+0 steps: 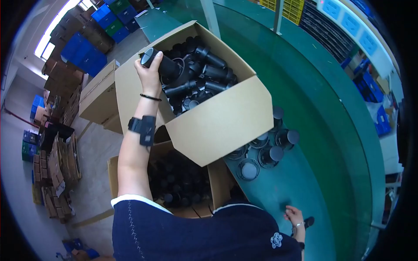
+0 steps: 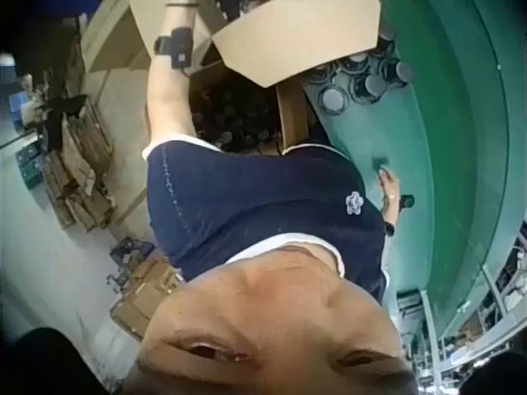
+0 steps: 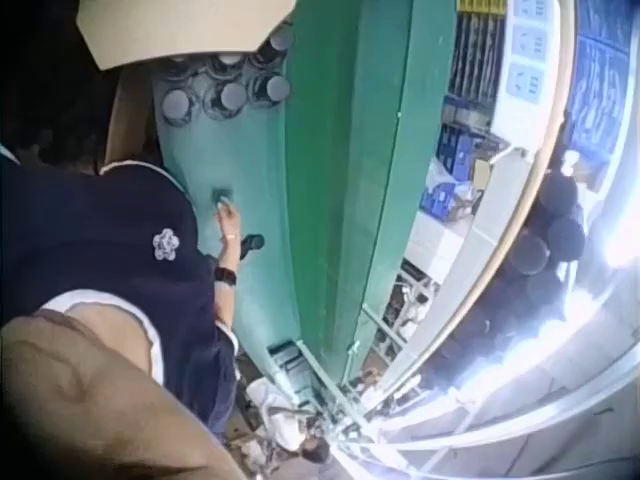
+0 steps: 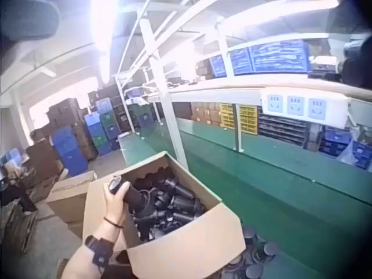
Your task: The person picks up black cylinders from a box, places them on the table, and fits caps onto them by hand. After repeating this for several cylinders, the person gathers the capped cylinders and places them into a different box.
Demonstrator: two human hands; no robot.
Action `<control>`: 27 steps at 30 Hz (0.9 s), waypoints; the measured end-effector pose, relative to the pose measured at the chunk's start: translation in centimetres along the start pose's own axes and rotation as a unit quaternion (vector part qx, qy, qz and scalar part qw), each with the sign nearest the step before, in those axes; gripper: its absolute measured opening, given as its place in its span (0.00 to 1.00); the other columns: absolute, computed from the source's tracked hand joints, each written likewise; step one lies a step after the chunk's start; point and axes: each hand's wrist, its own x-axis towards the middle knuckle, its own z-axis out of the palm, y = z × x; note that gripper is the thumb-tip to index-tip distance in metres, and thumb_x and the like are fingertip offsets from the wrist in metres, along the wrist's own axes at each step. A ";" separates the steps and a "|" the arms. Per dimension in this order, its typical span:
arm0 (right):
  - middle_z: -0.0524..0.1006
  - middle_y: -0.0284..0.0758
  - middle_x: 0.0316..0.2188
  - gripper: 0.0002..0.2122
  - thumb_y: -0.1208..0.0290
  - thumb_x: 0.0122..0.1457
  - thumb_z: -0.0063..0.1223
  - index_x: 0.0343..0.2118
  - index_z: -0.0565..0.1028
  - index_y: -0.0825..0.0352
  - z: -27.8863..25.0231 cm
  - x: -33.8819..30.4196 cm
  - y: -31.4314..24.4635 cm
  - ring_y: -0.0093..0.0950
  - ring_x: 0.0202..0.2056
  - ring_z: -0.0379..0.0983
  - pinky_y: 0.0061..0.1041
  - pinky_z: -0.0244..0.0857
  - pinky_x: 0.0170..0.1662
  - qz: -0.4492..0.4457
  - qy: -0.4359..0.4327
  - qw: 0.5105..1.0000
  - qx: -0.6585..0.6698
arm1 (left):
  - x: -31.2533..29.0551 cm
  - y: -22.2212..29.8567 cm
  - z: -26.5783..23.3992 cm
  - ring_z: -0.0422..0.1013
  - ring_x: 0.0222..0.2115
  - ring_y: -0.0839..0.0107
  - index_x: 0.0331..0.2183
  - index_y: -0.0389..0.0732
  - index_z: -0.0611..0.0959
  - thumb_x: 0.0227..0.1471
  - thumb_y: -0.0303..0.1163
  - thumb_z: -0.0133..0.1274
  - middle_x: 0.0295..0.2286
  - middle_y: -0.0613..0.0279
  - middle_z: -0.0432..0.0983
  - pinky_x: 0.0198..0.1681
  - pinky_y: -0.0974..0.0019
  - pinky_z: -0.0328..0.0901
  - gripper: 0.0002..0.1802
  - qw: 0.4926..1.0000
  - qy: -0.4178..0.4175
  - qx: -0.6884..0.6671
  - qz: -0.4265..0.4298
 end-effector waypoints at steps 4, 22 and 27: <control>0.74 0.31 0.23 0.14 0.75 0.55 0.54 0.45 0.74 0.70 -0.3 -2.1 -0.9 0.19 0.22 0.70 0.20 0.65 0.24 -0.066 -0.015 0.994 0.086 | -7.0 11.0 2.3 0.73 0.38 0.63 0.42 0.37 0.70 0.48 0.30 0.59 0.33 0.57 0.72 0.44 0.62 0.69 0.21 0.907 -0.193 -0.317 -0.197; 0.75 0.39 0.36 0.24 0.64 0.39 0.69 0.40 0.70 0.64 -5.2 -9.2 10.5 0.40 0.44 0.68 0.37 0.64 0.46 -0.011 0.457 0.857 -0.240 | -52.1 16.8 12.3 0.65 0.44 0.75 0.54 0.43 0.61 0.44 0.22 0.62 0.42 0.64 0.66 0.49 0.68 0.63 0.38 0.504 -0.789 -0.243 -0.255; 0.76 0.40 0.39 0.23 0.65 0.40 0.67 0.41 0.73 0.64 -5.1 -9.6 8.5 0.41 0.43 0.69 0.37 0.65 0.45 0.027 0.444 0.869 -0.218 | -53.9 14.7 12.1 0.66 0.46 0.73 0.53 0.40 0.63 0.45 0.24 0.62 0.43 0.64 0.68 0.50 0.68 0.63 0.36 0.513 -0.760 -0.229 -0.328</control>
